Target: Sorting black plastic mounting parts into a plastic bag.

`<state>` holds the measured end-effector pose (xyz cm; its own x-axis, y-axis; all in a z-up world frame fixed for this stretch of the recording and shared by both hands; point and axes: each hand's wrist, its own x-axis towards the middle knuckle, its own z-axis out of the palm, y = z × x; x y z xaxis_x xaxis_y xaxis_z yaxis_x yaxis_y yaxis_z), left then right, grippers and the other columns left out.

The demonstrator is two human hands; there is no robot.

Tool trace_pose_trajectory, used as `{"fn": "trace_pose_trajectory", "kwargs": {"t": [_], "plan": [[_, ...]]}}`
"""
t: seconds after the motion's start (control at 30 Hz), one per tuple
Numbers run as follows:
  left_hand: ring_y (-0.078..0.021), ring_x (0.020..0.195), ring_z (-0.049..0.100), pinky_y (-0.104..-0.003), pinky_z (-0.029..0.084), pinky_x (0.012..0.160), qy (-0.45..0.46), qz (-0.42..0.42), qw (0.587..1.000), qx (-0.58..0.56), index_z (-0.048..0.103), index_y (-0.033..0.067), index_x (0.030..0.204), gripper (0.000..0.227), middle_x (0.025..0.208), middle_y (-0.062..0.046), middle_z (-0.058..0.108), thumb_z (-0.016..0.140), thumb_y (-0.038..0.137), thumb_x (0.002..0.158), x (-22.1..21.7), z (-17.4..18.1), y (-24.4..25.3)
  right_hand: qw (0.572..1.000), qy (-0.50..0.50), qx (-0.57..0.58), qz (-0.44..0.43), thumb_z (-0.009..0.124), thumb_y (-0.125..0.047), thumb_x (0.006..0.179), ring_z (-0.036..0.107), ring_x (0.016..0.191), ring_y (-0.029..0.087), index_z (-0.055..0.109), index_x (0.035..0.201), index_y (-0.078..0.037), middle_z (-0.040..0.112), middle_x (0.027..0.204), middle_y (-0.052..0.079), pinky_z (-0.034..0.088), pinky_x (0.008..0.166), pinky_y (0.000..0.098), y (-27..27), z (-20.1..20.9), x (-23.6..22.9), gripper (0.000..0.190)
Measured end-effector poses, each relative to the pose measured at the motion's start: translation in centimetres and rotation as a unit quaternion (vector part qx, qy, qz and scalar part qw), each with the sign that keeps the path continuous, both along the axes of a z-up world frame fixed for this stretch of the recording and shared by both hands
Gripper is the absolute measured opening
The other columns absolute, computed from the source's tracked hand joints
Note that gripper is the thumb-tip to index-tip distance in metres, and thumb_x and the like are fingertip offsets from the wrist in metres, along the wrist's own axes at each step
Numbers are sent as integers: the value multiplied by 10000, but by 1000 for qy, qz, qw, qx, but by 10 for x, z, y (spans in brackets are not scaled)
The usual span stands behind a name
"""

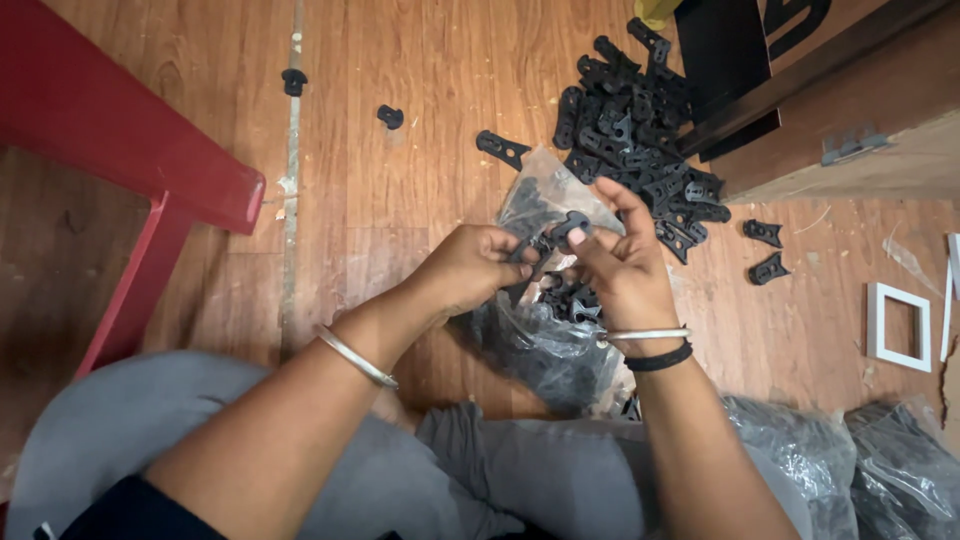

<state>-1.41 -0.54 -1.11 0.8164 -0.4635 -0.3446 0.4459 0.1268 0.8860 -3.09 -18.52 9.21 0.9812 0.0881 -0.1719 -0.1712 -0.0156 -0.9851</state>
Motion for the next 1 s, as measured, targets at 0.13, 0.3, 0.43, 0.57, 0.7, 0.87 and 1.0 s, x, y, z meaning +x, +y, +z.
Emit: {"fn": "trace_pose_trajectory", "kwargs": {"t": [0.13, 0.3, 0.43, 0.57, 0.7, 0.87, 1.0], "plan": [[-104, 798, 711, -235, 563, 691, -31, 28, 996, -82, 692, -19, 1120, 241, 941, -69, 766, 733, 24, 886, -2, 0, -2, 997, 30, 67, 5, 600, -33, 996, 703, 849, 138, 545, 1332, -82, 732, 1025, 97, 577, 711, 297, 1, -9, 0, 344], [-101, 773, 669, -282, 531, 615, 51, 3, 997, 61, 721, 97, 1147, 218, 930, -13, 747, 709, 142, 934, -9, 56, 12, 993, 45, 108, 32, 596, -75, 1022, 682, 794, 161, 601, 1293, 7, 735, 1098, 97, 582, 703, 327, 2, -26, 0, 283], [-107, 812, 718, -324, 603, 658, 94, 10, 995, 13, 707, 82, 1147, 219, 944, -6, 757, 681, 121, 933, -10, 50, 12, 991, 81, 107, 7, 597, -99, 1015, 682, 796, 155, 613, 1299, 9, 726, 1060, 75, 590, 711, 325, 5, -29, 1, 304], [-152, 796, 727, -339, 618, 655, 112, 8, 993, -34, 678, 53, 1174, 228, 916, -52, 754, 658, 110, 955, -10, 42, 11, 991, 113, 73, -12, 622, -99, 999, 676, 817, 139, 651, 1293, 5, 710, 1022, 45, 573, 745, 304, 0, -34, 2, 313], [-157, 788, 733, -341, 608, 645, 123, 9, 992, -25, 673, 53, 1178, 220, 909, -60, 744, 640, 86, 963, -10, 48, 12, 989, 131, 74, 2, 636, -88, 993, 675, 841, 127, 671, 1277, 7, 701, 1007, 31, 570, 781, 303, -3, -33, 6, 301], [-145, 773, 729, -332, 621, 652, 141, 8, 989, -48, 678, 54, 1154, 203, 946, -47, 744, 627, 93, 961, -10, 51, 11, 985, 143, 98, 15, 633, -86, 985, 683, 835, 126, 679, 1252, 6, 708, 993, 35, 586, 780, 312, -3, -26, 6, 287], [-134, 786, 730, -321, 611, 657, 138, 11, 990, 0, 698, 61, 1145, 192, 946, -57, 740, 618, 110, 977, -12, 46, 9, 991, 117, 53, 37, 648, -64, 988, 674, 801, 122, 700, 1241, 6, 693, 935, 24, 600, 751, 303, -12, -44, 6, 267]]}}
